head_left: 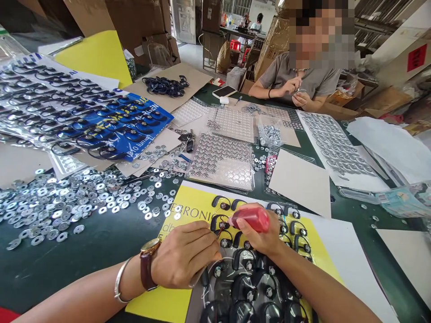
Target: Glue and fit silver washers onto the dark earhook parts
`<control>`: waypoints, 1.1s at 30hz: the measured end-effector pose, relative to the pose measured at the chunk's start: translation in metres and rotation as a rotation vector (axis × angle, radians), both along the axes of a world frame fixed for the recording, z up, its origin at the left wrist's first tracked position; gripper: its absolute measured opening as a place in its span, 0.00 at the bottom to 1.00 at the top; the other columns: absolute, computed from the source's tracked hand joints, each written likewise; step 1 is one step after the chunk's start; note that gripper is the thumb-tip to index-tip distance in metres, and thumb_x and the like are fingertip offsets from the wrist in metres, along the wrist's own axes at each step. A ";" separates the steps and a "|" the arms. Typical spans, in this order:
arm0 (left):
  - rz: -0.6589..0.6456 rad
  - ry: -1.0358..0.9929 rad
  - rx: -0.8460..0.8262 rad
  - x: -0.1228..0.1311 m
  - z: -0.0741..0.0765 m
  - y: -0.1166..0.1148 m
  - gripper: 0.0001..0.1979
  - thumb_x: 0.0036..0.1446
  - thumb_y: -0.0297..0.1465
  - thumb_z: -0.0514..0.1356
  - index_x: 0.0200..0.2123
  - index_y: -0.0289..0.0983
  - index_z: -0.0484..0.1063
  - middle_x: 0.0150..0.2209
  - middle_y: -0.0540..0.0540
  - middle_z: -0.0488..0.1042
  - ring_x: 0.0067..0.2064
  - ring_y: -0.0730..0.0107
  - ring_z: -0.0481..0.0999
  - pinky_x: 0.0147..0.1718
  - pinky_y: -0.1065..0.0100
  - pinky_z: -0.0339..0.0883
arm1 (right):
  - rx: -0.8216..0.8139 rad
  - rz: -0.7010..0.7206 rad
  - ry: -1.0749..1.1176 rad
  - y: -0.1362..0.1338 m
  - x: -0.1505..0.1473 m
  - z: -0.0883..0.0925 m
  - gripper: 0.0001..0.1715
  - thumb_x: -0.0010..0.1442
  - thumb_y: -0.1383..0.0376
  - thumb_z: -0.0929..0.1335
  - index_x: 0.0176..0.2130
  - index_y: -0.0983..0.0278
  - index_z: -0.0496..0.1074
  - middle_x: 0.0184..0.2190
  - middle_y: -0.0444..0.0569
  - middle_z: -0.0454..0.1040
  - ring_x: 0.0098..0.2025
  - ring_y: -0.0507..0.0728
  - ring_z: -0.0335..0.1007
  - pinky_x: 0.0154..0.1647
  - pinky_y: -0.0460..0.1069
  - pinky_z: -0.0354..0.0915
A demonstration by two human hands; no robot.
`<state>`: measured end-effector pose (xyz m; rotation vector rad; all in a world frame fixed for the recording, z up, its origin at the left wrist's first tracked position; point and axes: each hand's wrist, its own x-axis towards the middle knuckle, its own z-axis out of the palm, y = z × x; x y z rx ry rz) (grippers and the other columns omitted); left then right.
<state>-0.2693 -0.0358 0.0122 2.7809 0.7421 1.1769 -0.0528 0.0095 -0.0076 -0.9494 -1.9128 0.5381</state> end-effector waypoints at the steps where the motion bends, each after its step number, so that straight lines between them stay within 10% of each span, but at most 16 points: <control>1: 0.000 0.000 0.000 0.000 0.000 0.000 0.07 0.59 0.24 0.56 0.38 0.28 0.74 0.32 0.42 0.79 0.35 0.65 0.80 0.41 0.61 0.77 | -0.002 0.000 -0.003 0.000 0.000 -0.001 0.07 0.58 0.61 0.69 0.37 0.62 0.72 0.28 0.47 0.78 0.25 0.55 0.76 0.25 0.47 0.71; 33: -0.003 -0.019 -0.030 -0.003 -0.004 0.000 0.08 0.57 0.23 0.58 0.39 0.28 0.73 0.34 0.42 0.80 0.35 0.64 0.80 0.42 0.61 0.76 | 0.166 -0.001 -0.031 -0.002 0.003 -0.003 0.09 0.56 0.64 0.70 0.40 0.59 0.71 0.27 0.46 0.78 0.25 0.56 0.75 0.23 0.50 0.71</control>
